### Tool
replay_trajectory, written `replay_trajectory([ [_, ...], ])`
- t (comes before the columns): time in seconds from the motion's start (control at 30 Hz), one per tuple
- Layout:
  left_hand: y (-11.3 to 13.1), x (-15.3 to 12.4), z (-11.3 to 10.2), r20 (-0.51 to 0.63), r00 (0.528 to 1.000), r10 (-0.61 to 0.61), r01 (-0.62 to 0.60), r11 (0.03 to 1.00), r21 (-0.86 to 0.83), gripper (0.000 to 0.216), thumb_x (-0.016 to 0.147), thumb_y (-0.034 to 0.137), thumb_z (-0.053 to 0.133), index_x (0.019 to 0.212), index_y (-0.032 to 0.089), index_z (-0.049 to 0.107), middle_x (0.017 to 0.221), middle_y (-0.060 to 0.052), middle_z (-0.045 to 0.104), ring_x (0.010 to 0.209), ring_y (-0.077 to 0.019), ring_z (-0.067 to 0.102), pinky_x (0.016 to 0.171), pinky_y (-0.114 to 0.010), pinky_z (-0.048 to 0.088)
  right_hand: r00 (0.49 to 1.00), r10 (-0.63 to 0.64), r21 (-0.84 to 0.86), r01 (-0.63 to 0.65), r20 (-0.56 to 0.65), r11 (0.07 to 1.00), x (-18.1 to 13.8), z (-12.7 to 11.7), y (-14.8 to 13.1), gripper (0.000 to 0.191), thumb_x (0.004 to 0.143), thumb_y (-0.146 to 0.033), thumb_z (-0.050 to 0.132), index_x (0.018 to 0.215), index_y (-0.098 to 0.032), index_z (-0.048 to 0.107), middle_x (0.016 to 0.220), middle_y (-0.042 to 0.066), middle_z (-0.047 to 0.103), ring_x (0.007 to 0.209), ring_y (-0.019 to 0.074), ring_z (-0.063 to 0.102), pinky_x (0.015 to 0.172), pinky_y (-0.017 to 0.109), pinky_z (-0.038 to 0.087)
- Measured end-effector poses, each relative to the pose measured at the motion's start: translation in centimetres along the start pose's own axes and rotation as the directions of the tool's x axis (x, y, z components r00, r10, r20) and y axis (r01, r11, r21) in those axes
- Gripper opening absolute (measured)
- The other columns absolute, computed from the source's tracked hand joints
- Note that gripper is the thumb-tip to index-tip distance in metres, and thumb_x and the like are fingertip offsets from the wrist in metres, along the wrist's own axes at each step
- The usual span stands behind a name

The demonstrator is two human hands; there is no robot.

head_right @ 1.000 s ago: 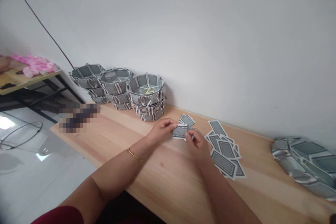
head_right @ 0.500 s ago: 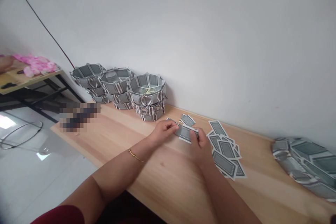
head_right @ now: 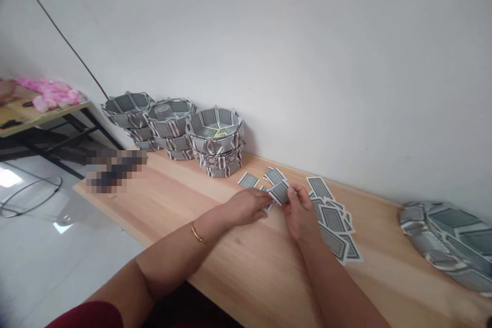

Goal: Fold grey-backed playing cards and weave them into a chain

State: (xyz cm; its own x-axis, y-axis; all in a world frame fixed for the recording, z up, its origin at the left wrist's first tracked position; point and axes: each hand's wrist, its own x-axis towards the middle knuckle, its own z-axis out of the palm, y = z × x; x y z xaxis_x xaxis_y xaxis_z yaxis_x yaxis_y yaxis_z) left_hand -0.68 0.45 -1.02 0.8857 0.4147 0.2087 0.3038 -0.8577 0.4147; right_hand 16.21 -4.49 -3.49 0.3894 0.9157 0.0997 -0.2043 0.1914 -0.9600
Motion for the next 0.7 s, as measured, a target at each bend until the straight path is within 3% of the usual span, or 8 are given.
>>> replay_trajectory([
  [0.1,-0.1,0.0,-0.2,-0.033,0.999,-0.025,0.023,0.999,-0.047,0.036,0.075,0.025,0.062,0.109,0.017,0.055,0.112,-0.011,0.059,0.105,-0.0228,0.054,0.088,-0.034,0.043,0.999,0.027,0.020,-0.028,0.032,0.999,0.4,-0.3,-0.1,0.018,0.076,-0.040,0.060,0.082,-0.025,0.055,0.079,-0.001,0.061,0.073,0.0164,0.058,0.063,0.031,0.048],
  [0.23,-0.3,0.0,0.2,-0.101,0.993,-0.067,0.066,0.998,-0.011,0.035,0.071,0.036,0.066,0.097,0.015,0.059,0.124,-0.014,0.051,0.119,-0.0274,0.043,0.098,-0.040,0.037,0.996,0.046,-0.063,-0.041,0.078,0.997,0.6,-0.8,-0.5,0.014,0.075,-0.038,0.058,0.078,-0.024,0.057,0.070,0.000,0.059,0.063,0.0168,0.057,0.054,0.031,0.046],
  [0.37,-0.6,0.1,0.9,-0.150,0.978,-0.144,0.152,0.988,0.038,0.027,0.074,0.038,0.063,0.085,0.014,0.058,0.128,-0.015,0.047,0.126,-0.0294,0.035,0.103,-0.042,0.031,0.978,0.151,0.075,-0.164,0.146,0.984,0.1,0.0,-1.6,0.013,0.075,-0.037,0.057,0.079,-0.025,0.055,0.055,-0.006,0.047,0.044,0.0115,0.046,0.045,0.027,0.038],
  [0.43,-0.7,0.1,1.0,-0.150,0.974,-0.170,0.178,0.983,0.041,0.019,0.075,0.031,0.061,0.083,0.014,0.057,0.122,-0.014,0.051,0.120,-0.0278,0.041,0.100,-0.041,0.034,0.961,0.217,0.173,-0.246,0.171,0.954,-0.3,0.6,-2.2,0.013,0.075,-0.036,0.059,0.082,-0.025,0.055,0.050,-0.008,0.042,0.038,0.0087,0.038,0.041,0.024,0.032],
  [0.53,-0.7,0.1,0.9,-0.149,0.972,-0.183,0.187,0.982,0.013,0.012,0.074,0.024,0.061,0.082,0.016,0.056,0.107,-0.010,0.056,0.105,-0.0239,0.049,0.091,-0.038,0.040,0.951,0.249,0.185,-0.283,0.184,0.941,-0.9,1.3,-2.8,0.020,0.081,-0.043,0.054,0.080,-0.023,0.056,0.044,-0.009,0.036,0.032,0.0070,0.029,0.039,0.023,0.027],
  [0.7,-0.4,-0.1,0.2,-0.179,0.952,-0.247,0.229,0.967,-0.116,0.033,0.065,0.023,0.068,0.096,0.018,0.056,0.102,-0.009,0.053,0.098,-0.0233,0.049,0.086,-0.035,0.042,0.971,0.188,0.123,-0.207,0.150,0.971,-1.2,1.5,-3.0,0.033,0.083,-0.053,0.049,0.071,-0.022,0.051,0.041,-0.009,0.033,0.030,0.0062,0.027,0.037,0.022,0.024],
])
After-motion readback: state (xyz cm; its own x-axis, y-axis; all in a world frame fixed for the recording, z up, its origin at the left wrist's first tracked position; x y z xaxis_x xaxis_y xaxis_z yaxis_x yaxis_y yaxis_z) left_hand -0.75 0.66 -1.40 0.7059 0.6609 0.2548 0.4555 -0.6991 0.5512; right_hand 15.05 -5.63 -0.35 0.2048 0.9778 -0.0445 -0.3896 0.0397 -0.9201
